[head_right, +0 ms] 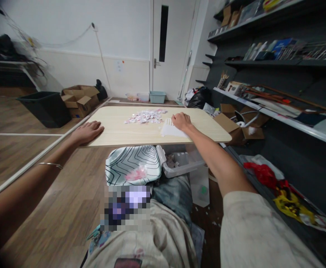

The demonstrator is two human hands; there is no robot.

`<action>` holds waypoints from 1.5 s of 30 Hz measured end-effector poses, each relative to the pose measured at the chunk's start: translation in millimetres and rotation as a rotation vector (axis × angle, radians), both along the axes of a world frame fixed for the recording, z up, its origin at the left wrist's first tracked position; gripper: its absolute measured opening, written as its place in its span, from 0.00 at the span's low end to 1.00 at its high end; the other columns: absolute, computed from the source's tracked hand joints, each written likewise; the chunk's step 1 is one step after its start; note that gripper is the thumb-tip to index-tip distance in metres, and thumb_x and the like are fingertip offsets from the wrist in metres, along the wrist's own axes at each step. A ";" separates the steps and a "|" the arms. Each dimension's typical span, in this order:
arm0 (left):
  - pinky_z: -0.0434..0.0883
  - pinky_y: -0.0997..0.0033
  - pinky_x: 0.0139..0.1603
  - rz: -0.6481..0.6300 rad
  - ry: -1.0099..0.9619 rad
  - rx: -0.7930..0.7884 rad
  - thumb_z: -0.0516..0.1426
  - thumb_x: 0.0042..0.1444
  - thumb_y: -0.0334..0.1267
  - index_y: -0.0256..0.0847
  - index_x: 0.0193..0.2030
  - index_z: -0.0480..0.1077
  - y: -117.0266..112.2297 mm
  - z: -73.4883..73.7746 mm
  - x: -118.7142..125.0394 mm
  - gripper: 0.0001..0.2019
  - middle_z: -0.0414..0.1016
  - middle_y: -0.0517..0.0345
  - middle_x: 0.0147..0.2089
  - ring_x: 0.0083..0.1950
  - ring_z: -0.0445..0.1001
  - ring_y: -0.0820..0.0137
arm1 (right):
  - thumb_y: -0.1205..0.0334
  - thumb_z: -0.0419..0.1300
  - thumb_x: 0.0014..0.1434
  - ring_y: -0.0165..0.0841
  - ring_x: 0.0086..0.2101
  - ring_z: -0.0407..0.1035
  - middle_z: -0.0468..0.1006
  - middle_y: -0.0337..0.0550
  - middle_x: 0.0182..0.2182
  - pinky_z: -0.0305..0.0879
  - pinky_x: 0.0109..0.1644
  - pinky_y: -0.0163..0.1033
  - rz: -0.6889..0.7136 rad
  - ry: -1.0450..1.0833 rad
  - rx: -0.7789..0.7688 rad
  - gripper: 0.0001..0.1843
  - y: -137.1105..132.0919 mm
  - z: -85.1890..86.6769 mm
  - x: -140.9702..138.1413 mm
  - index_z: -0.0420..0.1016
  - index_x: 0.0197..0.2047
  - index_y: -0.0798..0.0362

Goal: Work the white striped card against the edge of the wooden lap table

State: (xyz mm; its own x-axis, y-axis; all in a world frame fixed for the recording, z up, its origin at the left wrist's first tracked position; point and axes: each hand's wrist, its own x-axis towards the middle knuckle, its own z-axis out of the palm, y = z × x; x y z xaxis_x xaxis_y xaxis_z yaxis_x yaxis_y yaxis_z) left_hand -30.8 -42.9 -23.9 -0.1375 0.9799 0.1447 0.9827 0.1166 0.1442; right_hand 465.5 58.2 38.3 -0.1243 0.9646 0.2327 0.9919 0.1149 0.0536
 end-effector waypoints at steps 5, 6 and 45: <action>0.70 0.37 0.91 0.001 -0.005 -0.013 0.46 0.84 0.59 0.42 0.83 0.83 -1.7 1.1 1.0 0.38 0.78 0.35 0.92 0.93 0.72 0.38 | 0.54 0.55 0.94 0.51 0.65 0.93 0.98 0.63 0.60 0.75 0.61 0.41 0.278 -0.182 -0.086 0.31 -8.5 -1.1 2.8 1.02 0.60 0.54; 0.70 0.39 0.91 0.005 -0.008 -0.009 0.46 0.84 0.59 0.43 0.83 0.83 -2.1 1.5 1.5 0.38 0.79 0.36 0.91 0.92 0.73 0.39 | 0.55 0.55 0.94 0.50 0.64 0.93 0.97 0.64 0.60 0.75 0.60 0.41 0.293 -0.191 -0.086 0.30 -9.7 -1.6 4.4 1.02 0.59 0.55; 0.68 0.31 0.91 0.072 0.050 -0.113 0.39 0.84 0.64 0.35 0.86 0.78 7.2 5.6 5.7 0.46 0.76 0.17 0.88 0.93 0.71 0.31 | 0.57 0.48 0.94 0.62 0.74 0.86 0.89 0.80 0.73 0.79 0.72 0.50 -0.320 0.142 -0.022 0.36 -22.3 -18.3 103.9 0.93 0.77 0.66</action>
